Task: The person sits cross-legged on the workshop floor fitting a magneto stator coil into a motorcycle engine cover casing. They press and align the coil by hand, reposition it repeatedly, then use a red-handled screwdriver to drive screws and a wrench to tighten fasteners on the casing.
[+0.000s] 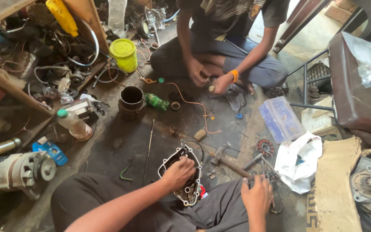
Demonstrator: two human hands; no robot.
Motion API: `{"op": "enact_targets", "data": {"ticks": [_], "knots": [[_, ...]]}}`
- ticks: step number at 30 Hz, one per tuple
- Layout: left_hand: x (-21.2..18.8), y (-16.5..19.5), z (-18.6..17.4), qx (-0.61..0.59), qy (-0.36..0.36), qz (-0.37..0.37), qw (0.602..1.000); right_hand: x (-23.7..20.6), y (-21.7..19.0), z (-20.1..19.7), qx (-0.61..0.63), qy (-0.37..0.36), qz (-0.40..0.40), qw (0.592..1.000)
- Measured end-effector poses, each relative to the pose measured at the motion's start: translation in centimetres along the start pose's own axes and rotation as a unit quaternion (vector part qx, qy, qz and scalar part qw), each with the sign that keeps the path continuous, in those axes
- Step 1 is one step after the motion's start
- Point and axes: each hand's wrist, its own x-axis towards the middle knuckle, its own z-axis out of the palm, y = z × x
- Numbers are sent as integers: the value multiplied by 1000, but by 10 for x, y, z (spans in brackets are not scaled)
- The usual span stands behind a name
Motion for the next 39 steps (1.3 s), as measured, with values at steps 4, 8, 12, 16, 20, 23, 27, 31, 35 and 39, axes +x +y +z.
{"op": "enact_targets", "data": {"ticks": [4,8,12,16,20,23,27,31,35,39], "knots": [[0,-13,5,-24,50,66,996,2,0,4,-5,-10,11,1000],[0,-20,9,-40,70,102,991,2,3,8,-16,-11,1,1000],[0,-18,12,-96,59,72,991,2,5,10,-29,-13,-4,999],[3,-9,7,-133,-2,-18,991,3,3,10,-35,-23,5,999],[7,-6,-2,-189,-73,-69,977,3,0,9,-45,-31,6,998],[3,-7,-11,-182,25,-103,978,3,-1,8,-50,-43,11,998],[-2,-2,-12,-177,108,-112,972,2,-2,6,-44,-26,0,999],[3,4,-1,-151,-19,-87,985,2,-2,6,-38,-26,1,999],[4,2,3,-221,-68,-82,970,1,-1,7,-37,-22,-1,999],[2,0,-8,-206,82,-149,964,1,0,7,-38,-21,-4,999]]}}
